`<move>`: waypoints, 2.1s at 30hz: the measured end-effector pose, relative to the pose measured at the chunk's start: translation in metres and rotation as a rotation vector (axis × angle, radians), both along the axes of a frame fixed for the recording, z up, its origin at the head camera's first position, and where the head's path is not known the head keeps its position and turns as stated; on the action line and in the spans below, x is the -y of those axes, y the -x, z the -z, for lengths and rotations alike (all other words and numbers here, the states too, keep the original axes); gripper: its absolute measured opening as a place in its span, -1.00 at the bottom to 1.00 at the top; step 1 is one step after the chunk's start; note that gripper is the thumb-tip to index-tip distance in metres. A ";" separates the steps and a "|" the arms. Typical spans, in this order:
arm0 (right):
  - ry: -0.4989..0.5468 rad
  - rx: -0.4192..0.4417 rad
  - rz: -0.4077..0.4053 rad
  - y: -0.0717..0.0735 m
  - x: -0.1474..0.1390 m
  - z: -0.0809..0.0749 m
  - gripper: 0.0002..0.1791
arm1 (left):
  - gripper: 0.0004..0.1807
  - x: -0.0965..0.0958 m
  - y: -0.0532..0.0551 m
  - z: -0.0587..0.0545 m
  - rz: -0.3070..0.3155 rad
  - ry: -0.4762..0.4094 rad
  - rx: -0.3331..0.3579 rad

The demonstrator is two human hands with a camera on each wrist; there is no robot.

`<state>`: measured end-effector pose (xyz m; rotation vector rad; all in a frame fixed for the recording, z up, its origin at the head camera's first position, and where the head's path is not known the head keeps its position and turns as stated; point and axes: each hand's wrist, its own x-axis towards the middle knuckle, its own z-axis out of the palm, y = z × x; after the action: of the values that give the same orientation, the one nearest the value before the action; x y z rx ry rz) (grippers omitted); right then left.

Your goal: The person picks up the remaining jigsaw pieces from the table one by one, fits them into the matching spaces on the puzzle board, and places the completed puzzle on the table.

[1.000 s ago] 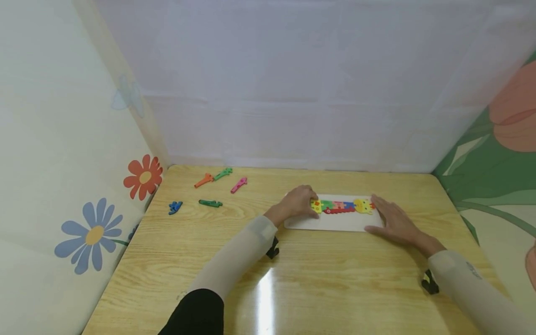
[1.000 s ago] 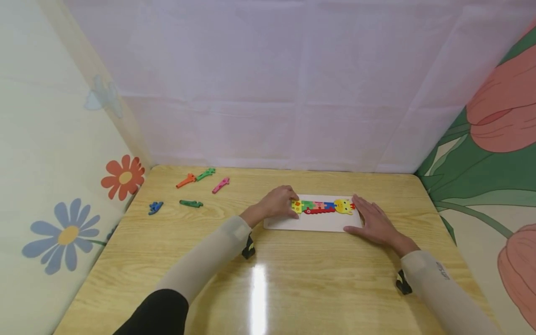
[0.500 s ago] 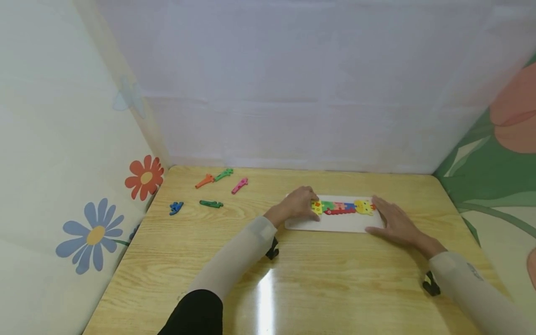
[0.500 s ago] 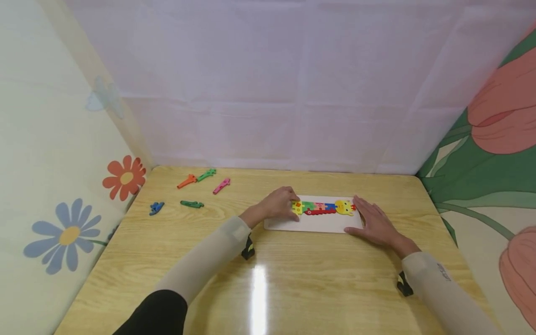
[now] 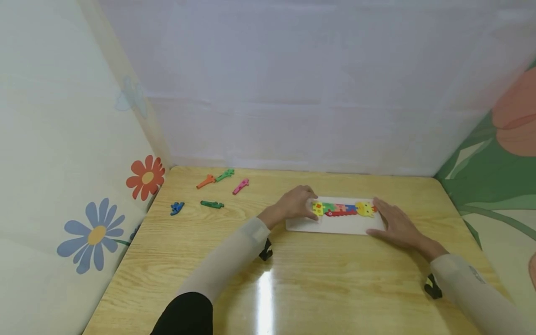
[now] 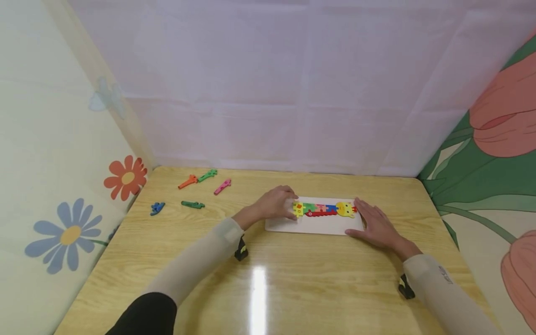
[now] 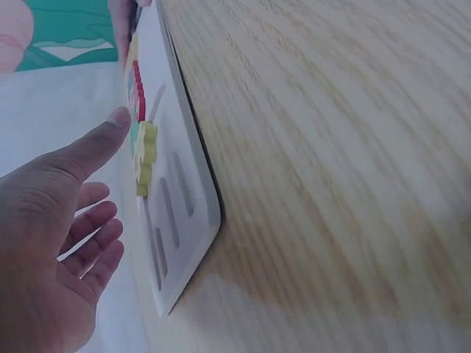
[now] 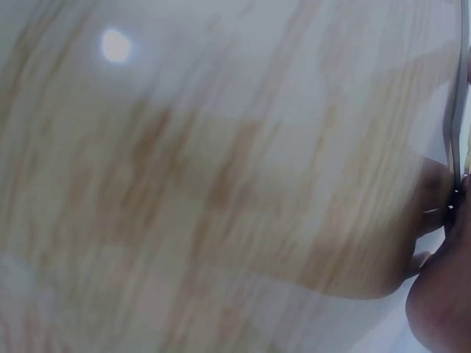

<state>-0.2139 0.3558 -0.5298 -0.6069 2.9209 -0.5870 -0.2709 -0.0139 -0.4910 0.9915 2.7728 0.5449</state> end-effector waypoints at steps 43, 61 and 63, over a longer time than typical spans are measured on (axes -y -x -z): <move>0.003 -0.031 -0.014 -0.003 0.001 -0.002 0.16 | -0.14 0.097 -0.025 -0.034 -0.023 -0.065 -0.110; -0.001 -0.037 -0.008 0.000 0.001 0.004 0.18 | -0.15 0.151 -0.040 -0.040 -0.059 -0.083 -0.143; -0.002 -0.034 -0.007 0.000 0.001 0.003 0.18 | -0.15 0.157 -0.042 -0.041 -0.072 -0.080 -0.143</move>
<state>-0.2140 0.3549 -0.5330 -0.6321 2.9492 -0.5781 -0.2293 -0.1713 -0.4497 0.9863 2.9441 0.6221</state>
